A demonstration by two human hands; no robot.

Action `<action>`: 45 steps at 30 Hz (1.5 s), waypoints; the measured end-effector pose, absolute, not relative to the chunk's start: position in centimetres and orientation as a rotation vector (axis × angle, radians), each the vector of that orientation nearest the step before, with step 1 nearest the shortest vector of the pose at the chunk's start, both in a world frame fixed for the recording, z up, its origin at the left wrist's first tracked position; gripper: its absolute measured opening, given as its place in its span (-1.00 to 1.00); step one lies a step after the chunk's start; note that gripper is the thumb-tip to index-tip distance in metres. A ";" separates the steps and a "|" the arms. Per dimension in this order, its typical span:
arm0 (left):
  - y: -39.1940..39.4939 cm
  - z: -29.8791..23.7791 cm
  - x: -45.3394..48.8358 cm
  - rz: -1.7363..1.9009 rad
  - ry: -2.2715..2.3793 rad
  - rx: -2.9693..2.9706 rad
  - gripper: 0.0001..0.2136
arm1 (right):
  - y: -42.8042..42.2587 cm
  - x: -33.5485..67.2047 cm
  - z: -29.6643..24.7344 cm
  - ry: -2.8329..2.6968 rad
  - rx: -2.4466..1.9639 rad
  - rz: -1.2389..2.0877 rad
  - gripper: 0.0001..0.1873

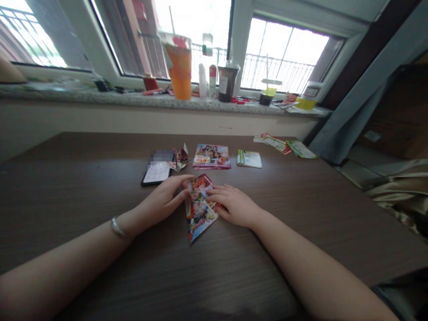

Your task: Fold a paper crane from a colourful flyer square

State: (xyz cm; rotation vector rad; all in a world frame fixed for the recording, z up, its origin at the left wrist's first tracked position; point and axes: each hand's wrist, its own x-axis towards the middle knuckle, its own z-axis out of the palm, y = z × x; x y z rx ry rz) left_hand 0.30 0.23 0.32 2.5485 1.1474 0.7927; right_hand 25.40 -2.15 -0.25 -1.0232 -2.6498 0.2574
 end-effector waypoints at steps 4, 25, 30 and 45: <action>0.5 1.4 0.0 0.647 1.106 2.729 -0.76 | -2.0 25.7 -0.2 -2.653 -1.008 0.267 -0.66; -1.9 3.4 0.0 -0.054 1.070 3.056 -0.72 | -2.8 26.8 2.0 -2.726 -0.974 0.222 -0.54; -1.9 4.0 -0.1 -0.124 1.141 3.015 -0.65 | -3.1 26.7 2.2 -2.783 -1.031 0.149 -0.51; -0.9 4.6 0.2 -0.237 1.281 2.953 -0.77 | -3.0 26.3 2.1 -2.769 -1.235 -0.136 -0.72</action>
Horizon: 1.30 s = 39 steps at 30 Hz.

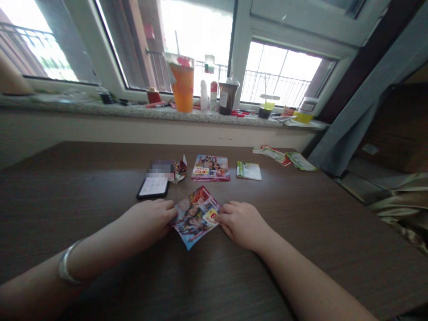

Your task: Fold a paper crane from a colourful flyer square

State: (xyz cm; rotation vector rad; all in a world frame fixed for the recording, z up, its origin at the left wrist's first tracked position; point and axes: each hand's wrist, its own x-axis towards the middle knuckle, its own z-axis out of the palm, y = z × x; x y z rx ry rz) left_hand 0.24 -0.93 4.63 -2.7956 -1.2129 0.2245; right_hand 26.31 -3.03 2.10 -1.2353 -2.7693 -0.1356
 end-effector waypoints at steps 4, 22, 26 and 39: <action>-0.3 4.0 -0.2 0.216 -1.243 -2.792 -0.78 | -2.8 26.3 2.0 -2.689 -1.293 -0.040 -0.72; 0.2 2.4 0.2 -0.222 -1.720 -2.779 -0.70 | -1.3 24.7 0.6 -2.279 -1.618 0.344 -0.64; 0.2 1.9 0.2 -0.244 -1.728 -2.753 -0.71 | -1.4 24.3 0.8 -2.295 -1.641 0.310 -0.57; 0.2 1.6 0.2 -0.112 -1.629 -2.688 -0.77 | -1.6 24.2 1.1 -2.352 -1.659 0.225 -0.65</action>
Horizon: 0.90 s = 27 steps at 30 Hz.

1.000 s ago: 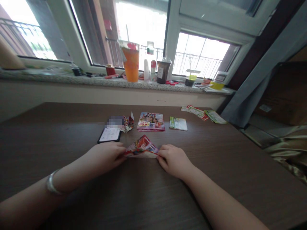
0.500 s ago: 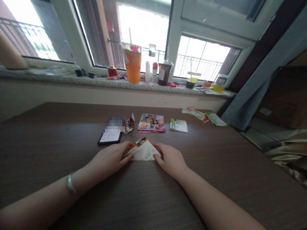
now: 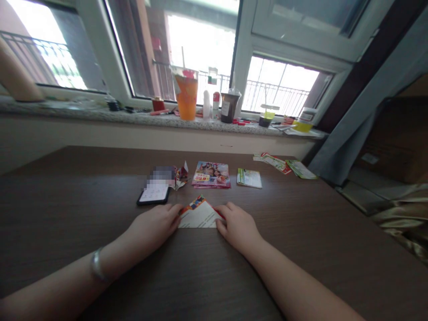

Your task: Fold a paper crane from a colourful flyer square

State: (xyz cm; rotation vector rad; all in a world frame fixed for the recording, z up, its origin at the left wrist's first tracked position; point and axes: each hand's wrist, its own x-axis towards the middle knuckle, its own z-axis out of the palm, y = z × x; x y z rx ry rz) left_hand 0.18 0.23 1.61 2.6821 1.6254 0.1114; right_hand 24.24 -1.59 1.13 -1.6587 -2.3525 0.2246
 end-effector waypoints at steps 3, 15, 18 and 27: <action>0.1 1.9 0.1 0.051 1.635 2.682 -0.77 | -1.6 24.4 1.1 -2.341 -1.652 0.248 -0.64; -0.8 2.6 0.3 0.063 1.686 2.712 -0.77 | -1.2 25.2 0.7 -2.257 -1.525 0.388 -0.62; -0.7 2.9 0.4 0.192 1.648 2.722 -0.75 | -1.2 25.4 0.6 -2.204 -1.490 0.438 -0.62; 0.0 3.2 0.0 0.588 1.370 2.516 -0.82 | -1.2 25.7 0.2 -2.102 -1.352 0.448 -0.72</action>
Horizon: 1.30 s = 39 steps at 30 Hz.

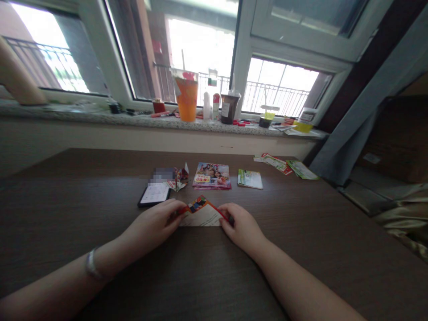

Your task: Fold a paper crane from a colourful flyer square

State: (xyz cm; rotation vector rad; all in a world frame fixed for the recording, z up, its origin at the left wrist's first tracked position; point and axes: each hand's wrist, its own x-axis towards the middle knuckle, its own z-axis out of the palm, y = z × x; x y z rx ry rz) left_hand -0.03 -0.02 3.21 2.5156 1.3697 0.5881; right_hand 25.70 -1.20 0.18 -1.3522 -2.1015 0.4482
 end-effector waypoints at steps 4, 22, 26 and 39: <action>0.3 3.2 -0.2 0.662 1.233 2.513 -0.84 | -1.3 25.8 0.3 -2.091 -1.355 0.390 -0.90; 0.5 3.0 -1.2 0.336 0.611 2.951 -0.77 | -2.4 26.4 0.9 -2.611 -1.076 0.095 -0.87; 0.4 2.8 -1.2 0.389 0.567 2.972 -0.83 | -2.2 26.6 0.7 -2.641 -1.005 0.089 -0.87; -0.7 2.4 -0.5 0.275 0.596 3.044 -0.56 | -2.6 25.8 0.0 -2.624 -0.967 0.054 -0.81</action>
